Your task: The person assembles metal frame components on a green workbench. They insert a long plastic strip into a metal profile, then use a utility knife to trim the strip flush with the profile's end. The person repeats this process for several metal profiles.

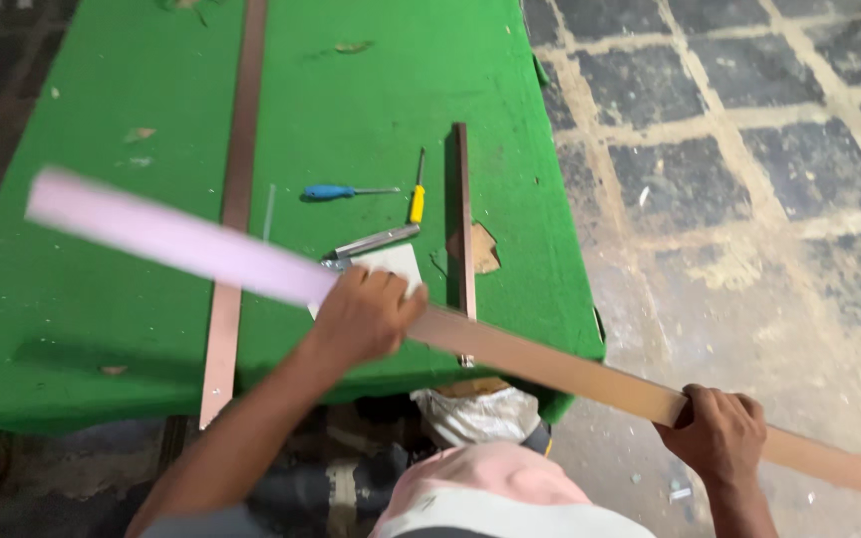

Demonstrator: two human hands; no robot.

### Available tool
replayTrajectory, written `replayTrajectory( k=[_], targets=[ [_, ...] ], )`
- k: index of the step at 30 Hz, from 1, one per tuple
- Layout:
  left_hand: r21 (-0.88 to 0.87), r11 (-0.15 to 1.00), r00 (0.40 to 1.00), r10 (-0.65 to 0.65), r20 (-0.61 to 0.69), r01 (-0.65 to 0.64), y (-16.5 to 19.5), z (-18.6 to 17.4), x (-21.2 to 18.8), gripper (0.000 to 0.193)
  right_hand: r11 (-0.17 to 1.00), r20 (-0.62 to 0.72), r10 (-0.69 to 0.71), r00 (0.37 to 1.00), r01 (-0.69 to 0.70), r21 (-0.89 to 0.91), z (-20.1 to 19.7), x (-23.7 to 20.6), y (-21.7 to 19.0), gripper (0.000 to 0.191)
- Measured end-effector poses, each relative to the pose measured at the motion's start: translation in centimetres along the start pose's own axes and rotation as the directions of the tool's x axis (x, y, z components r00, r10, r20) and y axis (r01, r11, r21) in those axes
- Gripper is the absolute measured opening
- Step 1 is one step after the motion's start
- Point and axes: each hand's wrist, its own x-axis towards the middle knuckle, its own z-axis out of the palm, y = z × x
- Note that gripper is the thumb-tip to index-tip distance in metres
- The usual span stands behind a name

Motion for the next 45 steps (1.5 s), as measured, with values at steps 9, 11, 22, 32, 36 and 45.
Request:
replayTrajectory(
  k=[9,11,22,32,36,45],
  targets=[
    [-0.18,0.933,0.946,0.286,-0.15,-0.311,-1.0,10.5,10.3,0.037,0.73,0.591,0.635,0.498,-0.636,-0.249,-7.9,-19.1,5.4,0.048],
    [-0.049,0.982,0.965,0.171,-0.199,-0.184,2.1,12.1,11.6,0.043,0.642,0.572,0.702,0.424,-0.725,-0.251,-7.3,-21.0,4.1,0.052],
    [-0.779,0.619,0.988,-0.157,0.001,0.099,18.1,11.8,5.1,0.041,0.571,0.722,0.651,0.237,-0.779,-0.259,-1.1,-7.4,-5.8,0.062],
    [-0.744,0.455,0.798,-0.577,0.172,0.49,18.8,9.2,-7.2,0.03,0.665,0.567,0.455,0.687,-0.685,0.297,6.2,3.9,-10.0,0.074],
    [-0.642,0.341,0.578,-0.792,0.198,0.687,17.4,7.6,-13.0,0.027,0.854,0.634,0.338,0.695,-0.51,0.103,-1.2,-4.0,-12.1,0.08],
    [0.095,0.391,0.397,-0.917,-0.048,0.915,5.2,7.2,-24.6,0.042,0.949,0.449,0.207,0.869,-0.291,0.125,-1.1,-6.6,-14.2,0.072]
  ],
)
